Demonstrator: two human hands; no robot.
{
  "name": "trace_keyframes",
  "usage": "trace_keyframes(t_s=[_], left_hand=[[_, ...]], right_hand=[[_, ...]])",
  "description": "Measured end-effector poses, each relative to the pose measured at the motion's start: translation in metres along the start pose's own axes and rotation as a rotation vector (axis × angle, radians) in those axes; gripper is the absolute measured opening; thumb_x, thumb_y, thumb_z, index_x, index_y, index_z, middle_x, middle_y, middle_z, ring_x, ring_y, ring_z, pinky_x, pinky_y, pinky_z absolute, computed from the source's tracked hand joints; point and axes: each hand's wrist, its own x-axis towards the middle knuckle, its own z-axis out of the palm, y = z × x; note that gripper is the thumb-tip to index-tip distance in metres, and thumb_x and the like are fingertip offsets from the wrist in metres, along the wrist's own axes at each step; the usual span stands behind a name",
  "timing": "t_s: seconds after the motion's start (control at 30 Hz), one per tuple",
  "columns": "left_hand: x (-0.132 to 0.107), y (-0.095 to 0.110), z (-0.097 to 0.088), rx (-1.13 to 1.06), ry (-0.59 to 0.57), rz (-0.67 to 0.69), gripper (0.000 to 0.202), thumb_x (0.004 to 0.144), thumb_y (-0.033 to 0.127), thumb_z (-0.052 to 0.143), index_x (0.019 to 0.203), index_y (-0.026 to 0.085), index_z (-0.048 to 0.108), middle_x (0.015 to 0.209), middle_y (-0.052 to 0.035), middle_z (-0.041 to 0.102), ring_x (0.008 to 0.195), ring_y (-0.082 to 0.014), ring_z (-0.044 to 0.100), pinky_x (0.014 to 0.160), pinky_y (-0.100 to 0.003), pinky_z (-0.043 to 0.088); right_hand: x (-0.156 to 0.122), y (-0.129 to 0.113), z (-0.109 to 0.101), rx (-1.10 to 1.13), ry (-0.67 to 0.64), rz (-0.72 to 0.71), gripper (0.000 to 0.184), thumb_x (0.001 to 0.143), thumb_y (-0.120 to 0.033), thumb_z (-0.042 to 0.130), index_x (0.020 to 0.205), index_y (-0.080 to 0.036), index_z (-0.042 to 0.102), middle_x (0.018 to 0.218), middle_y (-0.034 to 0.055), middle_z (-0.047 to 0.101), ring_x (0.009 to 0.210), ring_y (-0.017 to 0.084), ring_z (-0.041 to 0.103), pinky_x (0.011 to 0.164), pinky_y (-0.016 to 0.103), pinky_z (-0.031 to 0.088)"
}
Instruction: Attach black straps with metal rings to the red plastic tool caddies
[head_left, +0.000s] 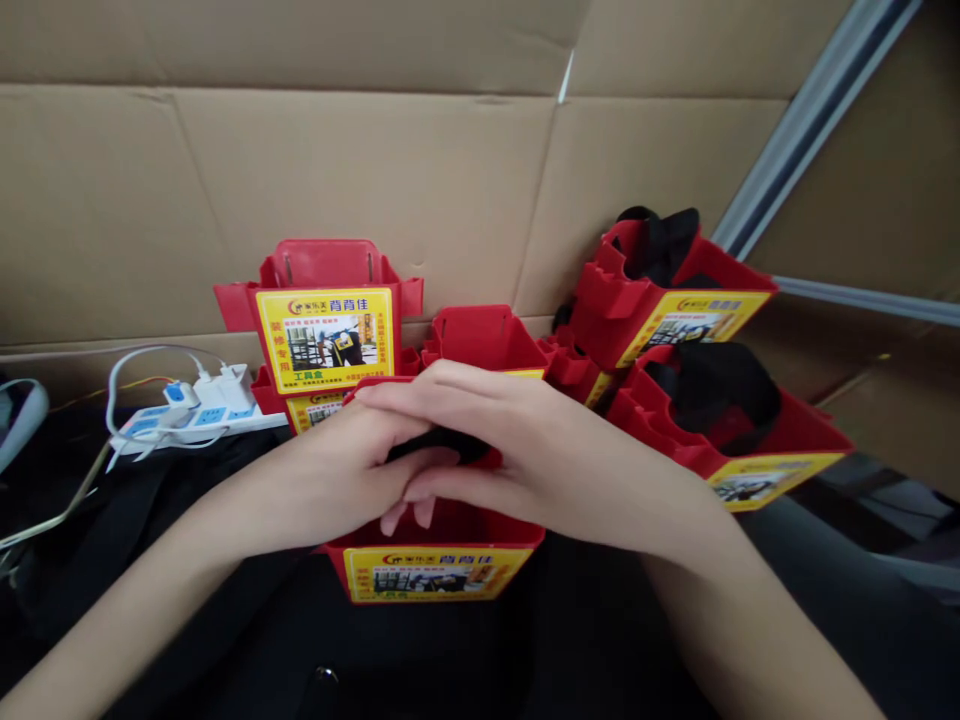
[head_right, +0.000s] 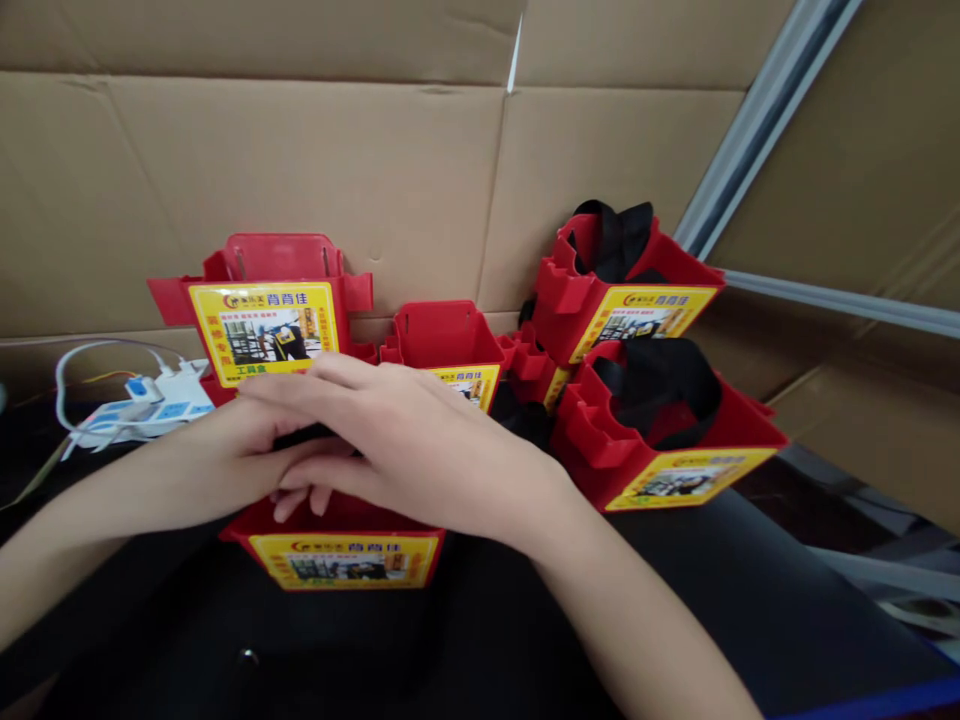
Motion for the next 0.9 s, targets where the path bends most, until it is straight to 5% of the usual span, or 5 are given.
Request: trace_keyframes(t_s=[0.17, 0.33, 0.47, 0.7, 0.9], left_hand=[[-0.006, -0.006, -0.017, 0.077, -0.095, -0.061, 0.031, 0.090, 0.034, 0.043, 0.072, 0.017, 0.061, 0.052, 0.0041, 0.059, 0.049, -0.0065, 0.055, 0.046, -0.013, 0.042], [-0.010, -0.016, -0.037, 0.094, -0.009, -0.127, 0.033, 0.088, 0.041, 0.046, 0.072, 0.017, 0.062, 0.050, 0.0034, 0.060, 0.047, -0.0066, 0.055, 0.044, -0.013, 0.041], [-0.002, -0.012, -0.024, 0.170, 0.045, -0.085, 0.032, 0.089, 0.035, 0.044, 0.069, 0.017, 0.062, 0.050, 0.0043, 0.060, 0.048, -0.0068, 0.056, 0.049, -0.015, 0.043], [0.011, -0.007, 0.000, 0.375, 0.288, -0.040, 0.021, 0.084, 0.023, 0.046, 0.074, 0.018, 0.064, 0.052, 0.0037, 0.061, 0.051, -0.0122, 0.060, 0.054, -0.022, 0.043], [0.012, -0.004, 0.000, 0.509, 0.341, -0.037, 0.023, 0.083, 0.027, 0.047, 0.087, 0.019, 0.068, 0.058, -0.0002, 0.064, 0.059, -0.0175, 0.062, 0.056, -0.027, 0.042]], right_hand=[[-0.009, 0.025, -0.019, -0.037, -0.010, 0.024, 0.016, 0.086, -0.020, 0.053, 0.088, -0.018, 0.068, 0.083, 0.0012, 0.066, 0.075, 0.010, 0.061, 0.072, 0.022, 0.046], [-0.025, 0.051, -0.047, -0.240, 0.053, 0.228, 0.018, 0.086, -0.027, 0.052, 0.083, -0.019, 0.067, 0.083, 0.0037, 0.065, 0.072, 0.015, 0.060, 0.068, 0.027, 0.044], [-0.017, 0.047, -0.031, -0.216, 0.000, 0.190, 0.025, 0.083, -0.025, 0.055, 0.107, -0.018, 0.060, 0.106, 0.0061, 0.062, 0.093, 0.018, 0.059, 0.081, 0.031, 0.045], [-0.008, 0.017, 0.002, 0.037, -0.209, 0.104, 0.096, 0.066, -0.036, 0.073, 0.144, -0.023, 0.019, 0.140, 0.0051, 0.041, 0.121, 0.021, 0.047, 0.097, 0.033, 0.042], [-0.007, 0.016, 0.002, 0.045, -0.066, 0.177, 0.065, 0.081, -0.031, 0.058, 0.140, -0.022, 0.032, 0.132, 0.0056, 0.051, 0.116, 0.020, 0.052, 0.096, 0.035, 0.043]])
